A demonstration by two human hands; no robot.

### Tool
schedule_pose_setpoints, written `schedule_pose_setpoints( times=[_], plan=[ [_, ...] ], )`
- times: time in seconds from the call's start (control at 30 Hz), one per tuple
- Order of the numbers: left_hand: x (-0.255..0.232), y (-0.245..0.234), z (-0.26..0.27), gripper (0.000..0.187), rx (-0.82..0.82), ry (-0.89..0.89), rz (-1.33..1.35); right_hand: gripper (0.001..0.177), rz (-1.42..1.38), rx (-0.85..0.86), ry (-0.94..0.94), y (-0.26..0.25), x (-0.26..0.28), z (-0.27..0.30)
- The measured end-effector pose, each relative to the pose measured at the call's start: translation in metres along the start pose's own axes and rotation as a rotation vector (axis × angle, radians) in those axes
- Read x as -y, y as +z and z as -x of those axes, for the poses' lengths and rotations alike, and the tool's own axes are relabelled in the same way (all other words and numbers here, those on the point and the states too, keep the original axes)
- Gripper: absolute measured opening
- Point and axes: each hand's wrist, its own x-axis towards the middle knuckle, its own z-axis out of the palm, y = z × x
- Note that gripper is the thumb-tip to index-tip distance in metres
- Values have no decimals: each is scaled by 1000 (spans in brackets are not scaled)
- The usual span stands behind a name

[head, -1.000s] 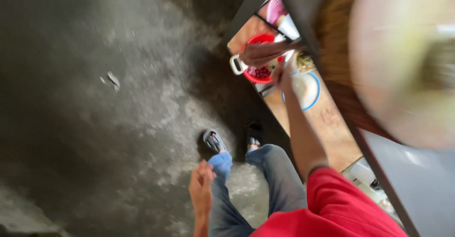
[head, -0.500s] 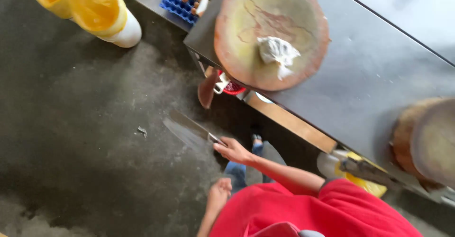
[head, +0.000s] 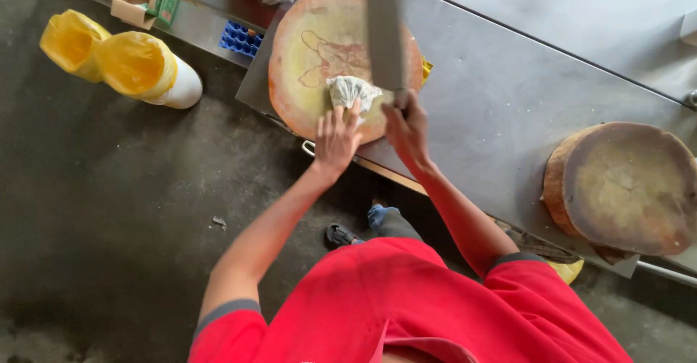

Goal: The person retrieves a frozen meat package from a chest freezer, places it on a cutting board, and uses a cleaver to break it apart. They then place the meat on a plate, put it in a microwave, and later move a bucket of utensils.

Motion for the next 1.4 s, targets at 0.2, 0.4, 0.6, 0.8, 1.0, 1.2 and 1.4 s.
schedule_pose_setpoints(
  times=[0.2, 0.4, 0.6, 0.8, 1.0, 1.2, 1.4],
  plan=[
    [44, 97, -65, 31, -381, 367, -92, 14, -194, -216, 143, -82, -1, 12],
    [72, 78, -104, 24, 279, -989, 993, 20, -43, -152, 240, -104, -20, 20],
    [119, 94, -30, 25, 124, -1225, 1114, 27, 227, 135, 105, -51, 4, 2],
    [125, 46, 4, 51, 489, -931, 440, 26, 755, 317, -125, -4, -16, 5],
    [129, 12, -2, 50, 806, -889, 271, 27, 1108, 433, -81, 52, -26, 1],
    [139, 8, 15, 18, 527, -518, 414, 11, 1234, 429, -178, 67, -23, 4],
    [141, -16, -2, 7, 391, -436, 325, 14, 1441, 490, -443, 49, -19, -8]
  ],
)
